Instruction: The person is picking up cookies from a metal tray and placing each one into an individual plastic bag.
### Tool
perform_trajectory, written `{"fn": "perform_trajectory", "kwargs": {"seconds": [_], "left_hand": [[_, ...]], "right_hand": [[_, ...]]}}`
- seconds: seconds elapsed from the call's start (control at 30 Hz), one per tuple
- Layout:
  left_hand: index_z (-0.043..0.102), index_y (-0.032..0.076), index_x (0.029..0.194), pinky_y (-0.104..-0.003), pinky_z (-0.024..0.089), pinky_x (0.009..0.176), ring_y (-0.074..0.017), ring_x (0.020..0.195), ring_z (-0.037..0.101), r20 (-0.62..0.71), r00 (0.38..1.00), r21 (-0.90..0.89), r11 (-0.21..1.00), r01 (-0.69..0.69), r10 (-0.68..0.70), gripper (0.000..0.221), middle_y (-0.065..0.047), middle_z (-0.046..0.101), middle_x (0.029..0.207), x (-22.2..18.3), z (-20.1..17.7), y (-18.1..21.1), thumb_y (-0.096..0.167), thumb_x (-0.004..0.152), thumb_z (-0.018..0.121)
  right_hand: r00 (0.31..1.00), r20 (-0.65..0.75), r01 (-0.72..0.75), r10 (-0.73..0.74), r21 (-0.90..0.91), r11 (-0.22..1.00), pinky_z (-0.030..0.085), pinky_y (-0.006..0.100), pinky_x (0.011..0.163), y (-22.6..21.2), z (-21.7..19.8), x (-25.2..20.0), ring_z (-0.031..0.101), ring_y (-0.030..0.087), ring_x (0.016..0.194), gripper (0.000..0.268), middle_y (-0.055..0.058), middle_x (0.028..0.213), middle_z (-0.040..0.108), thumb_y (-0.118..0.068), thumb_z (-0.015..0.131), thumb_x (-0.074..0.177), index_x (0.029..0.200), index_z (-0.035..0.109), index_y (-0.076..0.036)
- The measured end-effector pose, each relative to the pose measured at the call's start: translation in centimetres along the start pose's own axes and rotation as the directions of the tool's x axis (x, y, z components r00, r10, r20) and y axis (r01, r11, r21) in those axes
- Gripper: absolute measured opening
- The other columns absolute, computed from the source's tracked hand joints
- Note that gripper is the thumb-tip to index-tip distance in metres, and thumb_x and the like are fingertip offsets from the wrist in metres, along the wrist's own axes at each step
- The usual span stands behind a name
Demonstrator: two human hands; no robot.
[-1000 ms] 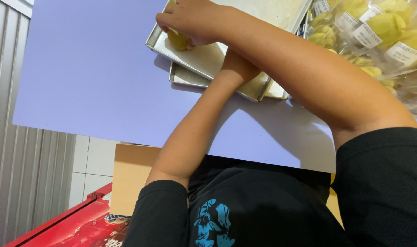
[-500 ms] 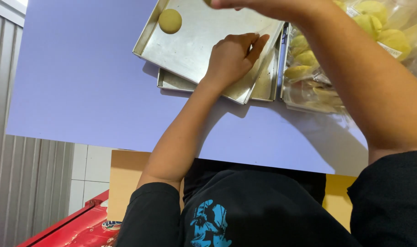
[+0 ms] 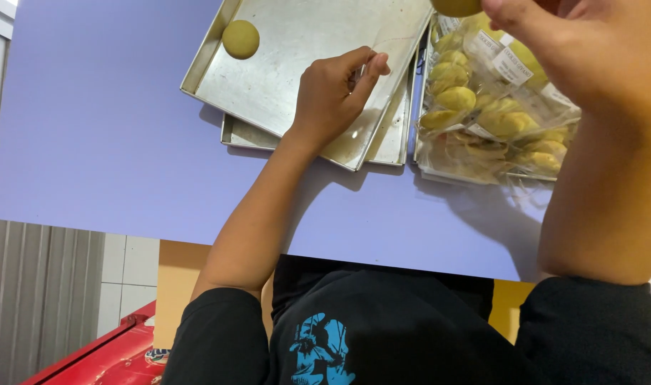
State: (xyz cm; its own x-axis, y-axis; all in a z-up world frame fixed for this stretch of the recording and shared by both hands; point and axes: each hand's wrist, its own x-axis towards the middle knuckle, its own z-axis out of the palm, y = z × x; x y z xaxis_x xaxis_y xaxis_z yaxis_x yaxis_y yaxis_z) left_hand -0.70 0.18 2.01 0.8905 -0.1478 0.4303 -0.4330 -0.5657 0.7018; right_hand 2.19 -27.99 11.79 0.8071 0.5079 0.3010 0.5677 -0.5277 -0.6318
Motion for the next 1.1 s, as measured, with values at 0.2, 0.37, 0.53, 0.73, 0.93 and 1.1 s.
{"fn": "perform_trajectory", "kwargs": {"seconds": [0.2,0.37,0.53,0.73,0.93,1.1], "left_hand": [[0.067,0.016,0.082,-0.029,0.027,0.049,-0.0119,0.05,0.032,-0.093,0.978,0.085,0.98,-0.178,0.186,0.034,0.004,0.033,0.056,-0.2,0.4,-0.3,0.038,0.106,0.056],[0.07,0.016,0.083,-0.027,0.025,0.048,-0.0109,0.049,0.034,-0.139,0.94,0.182,0.941,-0.285,0.311,0.026,0.004,0.039,0.056,-0.3,0.5,-0.3,0.033,0.102,0.07],[0.068,0.018,0.08,-0.026,0.026,0.047,-0.0101,0.048,0.039,-0.128,0.93,0.258,0.917,-0.305,0.345,0.028,0.005,0.043,0.055,-0.5,0.7,-0.3,0.036,0.102,0.071],[0.067,0.018,0.078,-0.027,0.026,0.047,-0.0104,0.048,0.039,-0.133,0.929,0.252,0.918,-0.306,0.346,0.03,0.005,0.045,0.055,-0.3,0.6,-0.3,0.037,0.1,0.073],[0.066,0.018,0.078,-0.028,0.026,0.046,-0.0108,0.048,0.039,-0.119,0.934,0.253,0.92,-0.301,0.338,0.031,0.005,0.044,0.055,-0.5,0.5,-0.1,0.039,0.097,0.076],[0.065,0.018,0.077,-0.029,0.026,0.046,-0.0113,0.048,0.039,-0.122,0.936,0.258,0.921,-0.292,0.33,0.033,0.005,0.045,0.055,-0.4,0.6,-0.2,0.043,0.095,0.078]], "right_hand": [[0.983,-0.014,0.183,-0.183,0.038,0.982,0.052,0.048,0.104,-4.4,-0.1,-0.2,0.061,0.046,0.131,0.033,0.033,0.147,0.057,0.015,0.06,0.124,0.154,0.045,0.016],[0.989,0.004,0.146,-0.147,-0.118,0.982,0.055,0.046,0.1,-5.8,-1.5,-0.4,0.066,0.039,0.117,0.027,0.031,0.133,0.068,0.015,0.071,0.115,0.14,0.063,0.021],[0.99,-0.004,0.14,-0.144,-0.187,0.972,0.054,0.045,0.099,-6.5,-1.9,-0.9,0.065,0.038,0.116,0.028,0.03,0.131,0.069,0.021,0.071,0.11,0.138,0.066,0.019],[0.984,0.076,0.173,-0.159,-0.261,0.95,0.051,0.043,0.086,-6.3,-1.8,-0.5,0.064,0.034,0.103,0.029,0.021,0.12,0.071,0.013,0.075,0.101,0.129,0.068,0.01],[0.969,0.201,0.196,-0.142,-0.277,0.941,0.048,0.045,0.086,-6.3,-1.8,-0.3,0.064,0.032,0.1,0.026,0.013,0.109,0.069,0.005,0.073,0.098,0.122,0.066,0.001],[0.914,0.392,0.206,-0.106,-0.222,0.953,0.052,0.041,0.077,-6.1,-1.1,-0.2,0.069,0.029,0.096,0.03,0.009,0.11,0.071,-0.008,0.065,0.096,0.126,0.063,-0.006]]}}
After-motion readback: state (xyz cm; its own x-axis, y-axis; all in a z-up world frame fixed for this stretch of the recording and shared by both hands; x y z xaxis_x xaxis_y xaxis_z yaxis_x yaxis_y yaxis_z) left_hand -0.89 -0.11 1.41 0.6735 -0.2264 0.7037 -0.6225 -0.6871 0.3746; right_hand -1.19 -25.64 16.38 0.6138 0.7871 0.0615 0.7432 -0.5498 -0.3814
